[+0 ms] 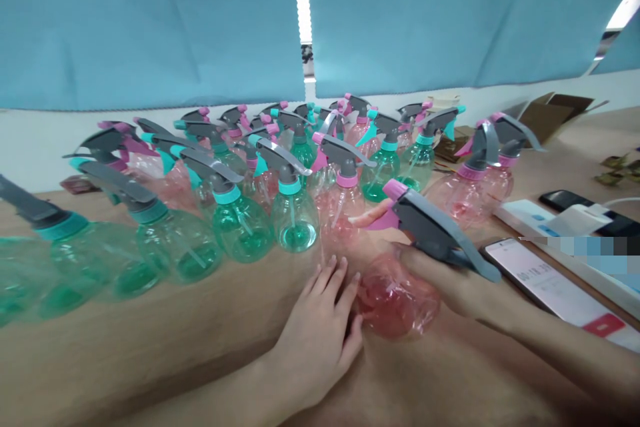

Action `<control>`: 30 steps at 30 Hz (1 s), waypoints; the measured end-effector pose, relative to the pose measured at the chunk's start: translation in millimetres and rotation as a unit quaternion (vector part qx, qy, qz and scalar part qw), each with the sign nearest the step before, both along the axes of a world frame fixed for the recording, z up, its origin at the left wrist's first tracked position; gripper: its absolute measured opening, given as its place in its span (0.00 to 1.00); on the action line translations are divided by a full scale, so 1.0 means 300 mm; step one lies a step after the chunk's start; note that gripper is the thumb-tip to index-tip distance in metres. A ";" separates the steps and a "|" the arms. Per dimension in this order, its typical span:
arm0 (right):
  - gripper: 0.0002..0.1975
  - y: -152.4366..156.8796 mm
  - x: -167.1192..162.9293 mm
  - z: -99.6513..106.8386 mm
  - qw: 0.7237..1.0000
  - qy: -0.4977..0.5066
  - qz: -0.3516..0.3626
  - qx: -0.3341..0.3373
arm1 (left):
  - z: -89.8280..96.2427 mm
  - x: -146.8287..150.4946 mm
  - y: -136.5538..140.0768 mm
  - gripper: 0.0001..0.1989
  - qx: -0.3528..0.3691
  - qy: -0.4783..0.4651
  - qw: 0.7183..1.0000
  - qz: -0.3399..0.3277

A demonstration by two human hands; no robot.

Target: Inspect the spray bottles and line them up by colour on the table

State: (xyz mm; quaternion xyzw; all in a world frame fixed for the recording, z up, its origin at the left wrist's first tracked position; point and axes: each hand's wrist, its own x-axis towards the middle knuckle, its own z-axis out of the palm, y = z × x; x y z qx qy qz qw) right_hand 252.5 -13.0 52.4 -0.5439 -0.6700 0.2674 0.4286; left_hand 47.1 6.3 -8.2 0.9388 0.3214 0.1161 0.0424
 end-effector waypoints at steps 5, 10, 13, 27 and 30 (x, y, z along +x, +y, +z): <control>0.14 0.015 -0.036 0.035 1.000 -0.008 0.024 -0.011 | 0.002 -0.001 -0.002 0.20 -0.009 -0.004 1.000 0.002; 0.13 0.030 -0.043 0.014 0.999 -0.009 0.042 -0.026 | 0.007 -0.003 -0.005 0.19 -0.019 -0.015 1.000 0.004; 0.14 0.032 -0.035 0.001 0.999 -0.021 0.047 -0.009 | 0.008 -0.004 -0.006 0.20 -0.027 -0.009 1.000 0.003; 0.09 0.028 -0.017 -0.030 0.997 -0.071 0.009 0.013 | 0.013 -0.005 -0.007 0.21 -0.027 0.006 1.000 -0.001; 0.09 0.022 -0.016 -0.021 0.997 -0.078 -0.009 0.006 | 0.008 -0.007 -0.005 0.22 -0.015 0.010 1.000 -0.005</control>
